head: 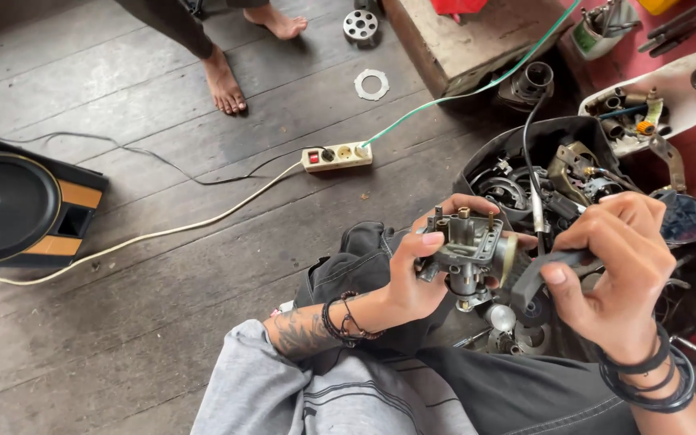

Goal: Disassembling and cleaning the various components of a motorcycle carburetor using a small tool.

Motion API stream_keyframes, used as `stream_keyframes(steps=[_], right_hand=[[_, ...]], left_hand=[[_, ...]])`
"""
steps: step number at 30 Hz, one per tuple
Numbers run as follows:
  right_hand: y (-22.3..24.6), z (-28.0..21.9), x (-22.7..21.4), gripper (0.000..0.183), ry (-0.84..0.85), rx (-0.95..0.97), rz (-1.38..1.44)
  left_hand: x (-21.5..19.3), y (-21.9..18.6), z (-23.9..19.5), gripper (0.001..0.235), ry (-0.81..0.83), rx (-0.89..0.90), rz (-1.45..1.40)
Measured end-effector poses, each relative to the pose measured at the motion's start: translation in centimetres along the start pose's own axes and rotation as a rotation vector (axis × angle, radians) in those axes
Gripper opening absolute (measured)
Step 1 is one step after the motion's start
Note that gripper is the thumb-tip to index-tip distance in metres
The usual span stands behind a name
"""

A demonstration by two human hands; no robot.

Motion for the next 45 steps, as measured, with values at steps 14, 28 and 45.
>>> stream_keyframes(steps=[14, 28, 45], right_hand=[[-1.7, 0.1, 1.8, 0.043, -0.007, 0.016, 0.026], [-1.0, 0.4, 2.1, 0.038, -0.038, -0.054, 0.107], [-1.1, -0.3, 1.3, 0.037, -0.043, 0.012, 0.080]], left_hand=[[-1.0, -0.6, 0.1, 0.060, 0.001, 0.009, 0.000], [-1.5, -0.6, 0.5, 0.059, -0.013, 0.023, 0.021], [-1.2, 0.5, 0.4, 0.061, -0.008, 0.020, 0.018]])
Point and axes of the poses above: each hand's wrist, its own z-axis towards the middle knuckle, its own x-axis out of the palm, y = z × x, the point moved 2 cm from there along z, towards the middle knuckle, and after that the axes turned 11 degrees about y, right-handed, at the moved point
